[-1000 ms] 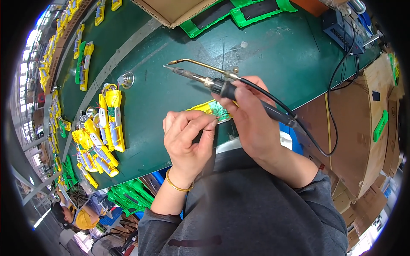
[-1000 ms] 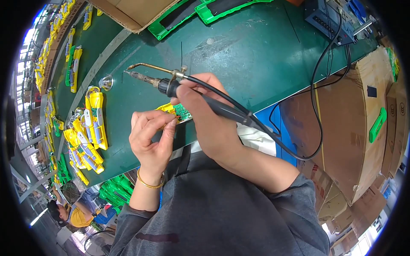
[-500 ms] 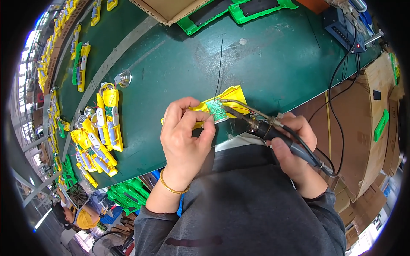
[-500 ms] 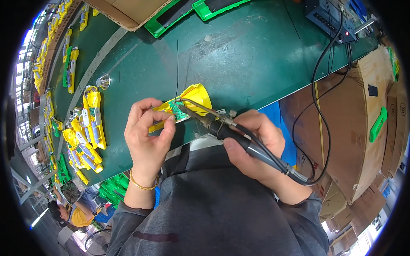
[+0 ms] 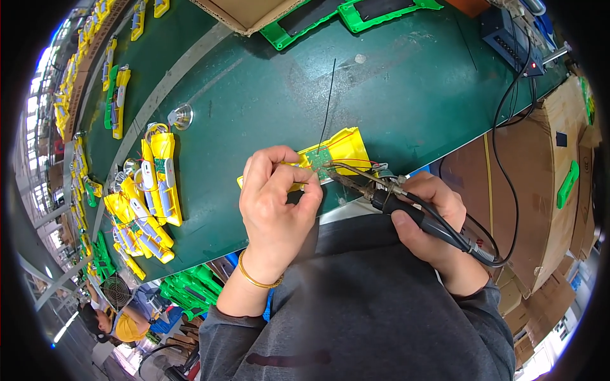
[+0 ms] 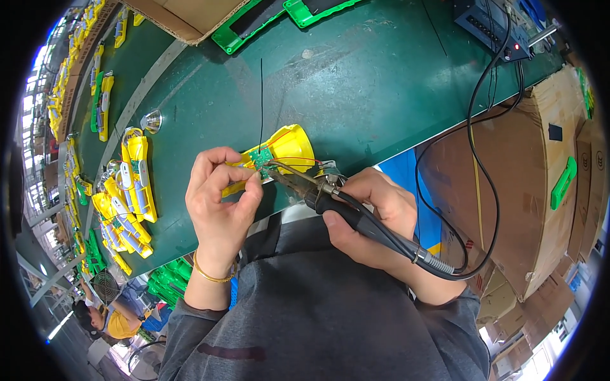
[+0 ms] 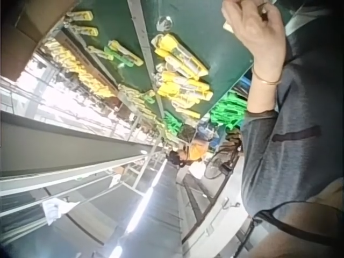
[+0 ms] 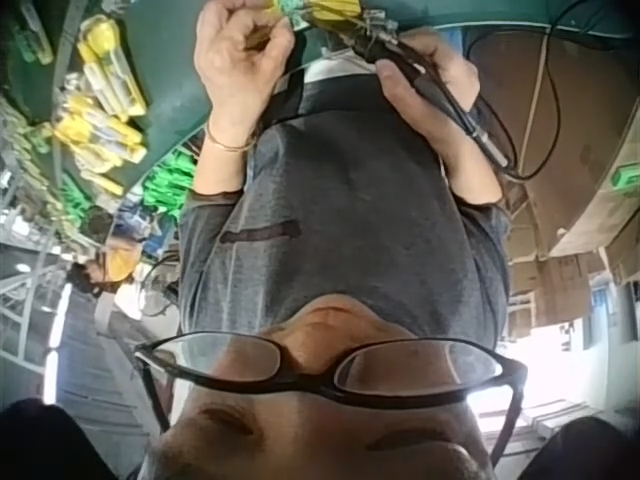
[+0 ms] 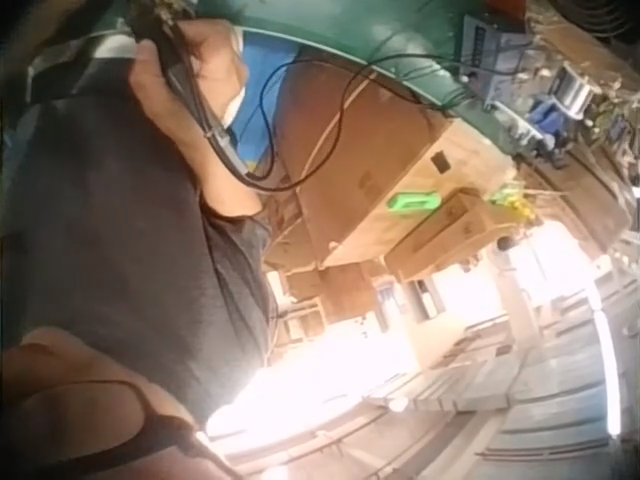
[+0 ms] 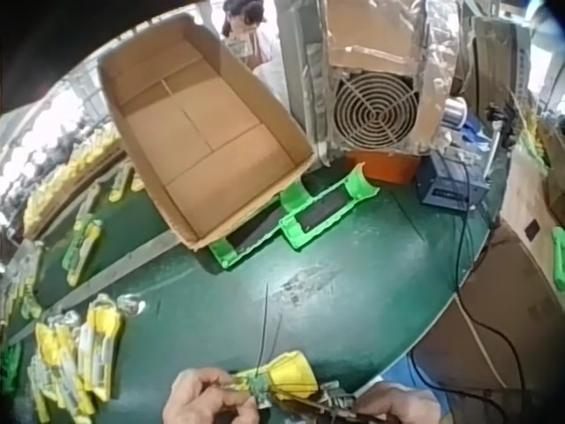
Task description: Soldering internal components and fitting the plastic casings for solar-powered flashlights on an assembly line.
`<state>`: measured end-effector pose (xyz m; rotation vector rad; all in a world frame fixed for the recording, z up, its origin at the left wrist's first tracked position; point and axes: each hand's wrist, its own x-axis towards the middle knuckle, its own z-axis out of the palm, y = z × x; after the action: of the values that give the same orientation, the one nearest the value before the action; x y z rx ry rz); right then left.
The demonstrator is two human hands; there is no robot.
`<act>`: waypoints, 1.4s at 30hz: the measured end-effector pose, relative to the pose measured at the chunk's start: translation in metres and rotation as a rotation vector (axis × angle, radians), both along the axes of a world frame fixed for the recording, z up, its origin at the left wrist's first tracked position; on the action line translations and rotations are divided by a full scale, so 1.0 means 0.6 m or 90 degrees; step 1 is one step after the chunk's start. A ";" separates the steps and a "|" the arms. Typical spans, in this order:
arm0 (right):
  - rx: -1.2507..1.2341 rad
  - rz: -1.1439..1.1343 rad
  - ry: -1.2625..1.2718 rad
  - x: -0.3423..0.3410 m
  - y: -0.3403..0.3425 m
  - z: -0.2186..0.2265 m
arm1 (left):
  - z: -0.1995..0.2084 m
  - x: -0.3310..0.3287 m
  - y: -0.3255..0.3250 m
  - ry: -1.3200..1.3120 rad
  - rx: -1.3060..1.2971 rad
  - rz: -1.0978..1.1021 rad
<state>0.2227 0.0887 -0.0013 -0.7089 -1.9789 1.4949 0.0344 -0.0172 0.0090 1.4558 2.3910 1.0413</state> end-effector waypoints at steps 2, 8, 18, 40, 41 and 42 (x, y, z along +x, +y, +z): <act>0.017 -0.028 0.021 -0.006 0.002 0.002 | 0.002 -0.001 0.001 0.005 -0.005 -0.002; 0.020 -0.033 -0.017 -0.003 0.004 0.010 | 0.001 -0.001 0.005 -0.028 -0.008 0.011; -0.366 -0.206 0.247 -0.008 -0.007 0.032 | 0.006 -0.016 0.008 -0.007 -0.022 -0.039; -0.484 -0.019 0.251 -0.102 0.057 0.035 | 0.070 -0.004 -0.052 0.061 -0.065 0.039; -0.485 -0.008 0.247 -0.102 0.063 0.034 | 0.071 -0.004 -0.057 0.044 -0.066 0.066; -0.484 0.006 0.238 -0.100 0.067 0.034 | 0.072 -0.006 -0.056 0.043 -0.065 0.074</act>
<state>0.1625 0.1291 0.0192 -0.6372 -1.1155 2.2134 0.0309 -0.0507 0.0520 1.3528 2.5626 0.8920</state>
